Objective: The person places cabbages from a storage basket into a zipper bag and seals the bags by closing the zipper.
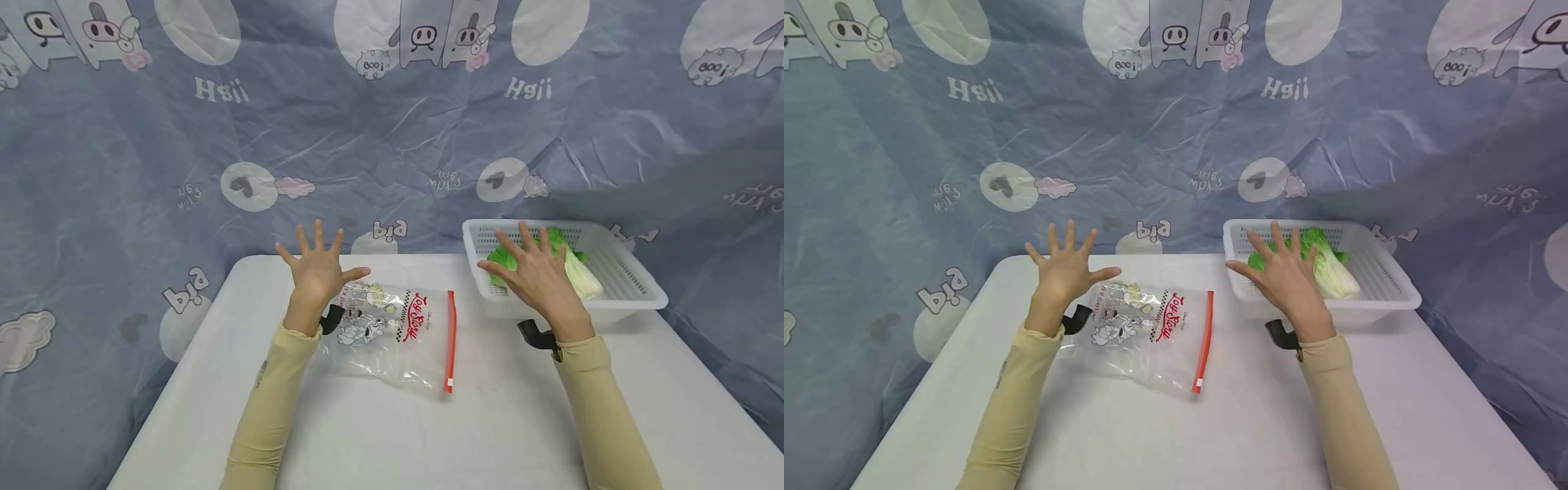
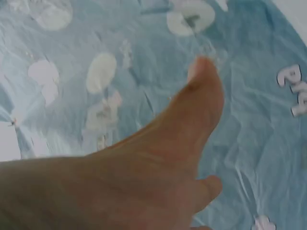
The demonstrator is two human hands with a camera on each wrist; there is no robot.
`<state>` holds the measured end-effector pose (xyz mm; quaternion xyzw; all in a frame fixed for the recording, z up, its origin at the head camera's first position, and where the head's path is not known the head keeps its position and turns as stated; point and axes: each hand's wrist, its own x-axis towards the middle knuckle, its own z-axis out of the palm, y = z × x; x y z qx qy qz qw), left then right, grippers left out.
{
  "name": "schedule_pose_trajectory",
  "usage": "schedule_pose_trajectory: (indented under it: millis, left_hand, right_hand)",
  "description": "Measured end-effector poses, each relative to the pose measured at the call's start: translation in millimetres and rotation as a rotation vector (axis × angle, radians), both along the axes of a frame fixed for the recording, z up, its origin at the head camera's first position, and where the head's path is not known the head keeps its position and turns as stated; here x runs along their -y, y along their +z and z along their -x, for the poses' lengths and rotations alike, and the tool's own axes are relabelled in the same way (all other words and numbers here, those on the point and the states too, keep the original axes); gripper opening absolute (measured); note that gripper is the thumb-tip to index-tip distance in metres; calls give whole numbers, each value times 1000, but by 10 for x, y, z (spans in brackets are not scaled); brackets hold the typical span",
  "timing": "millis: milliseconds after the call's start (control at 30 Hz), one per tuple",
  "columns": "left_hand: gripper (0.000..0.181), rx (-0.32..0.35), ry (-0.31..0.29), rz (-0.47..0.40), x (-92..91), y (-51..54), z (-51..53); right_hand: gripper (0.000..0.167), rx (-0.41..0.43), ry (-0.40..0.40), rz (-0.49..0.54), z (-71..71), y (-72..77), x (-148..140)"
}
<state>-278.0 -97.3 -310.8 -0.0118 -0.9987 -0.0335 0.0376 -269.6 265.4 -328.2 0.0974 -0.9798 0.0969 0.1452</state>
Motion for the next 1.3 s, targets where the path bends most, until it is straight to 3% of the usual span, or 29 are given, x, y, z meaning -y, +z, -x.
schedule_pose_trajectory:
  millis: [133, 267, 333, 433, 533, 700, 900, 1067, 1300]
  left_hand:
    - [89, -155, -62, 7, -260, -44, -38]
    - [69, -303, -196, -77, -597, -179, -130]
    - [57, -331, -263, -114, -762, -262, -177]
    - [44, -301, -339, -131, -978, -396, -224]
    - [39, -236, -383, -126, -1162, -545, -251]
    - [41, -147, -402, -129, -1434, -840, -241]
    - [48, -91, -390, -134, -1671, -1162, -250]
    - [48, 6, -389, -129, -1719, -1311, -272]
    - [35, 114, -431, -187, -1696, -1398, -250]
  right_hand:
    - [77, -23, 92, 122, -25, 21, 80]
    - [65, -39, 177, 262, -103, -37, 166]
    - [52, -46, 212, 324, -152, -99, 194]
    - [29, -23, 238, 408, -226, -234, 213]
    - [12, 83, 247, 502, -283, -427, 206]
    - [6, 282, 230, 617, -293, -850, 168]
    - [7, 295, 196, 629, -311, -1272, 182]
    - [8, 352, 188, 644, -310, -1426, 211]
    - [9, 395, 158, 685, -318, -1492, 217]
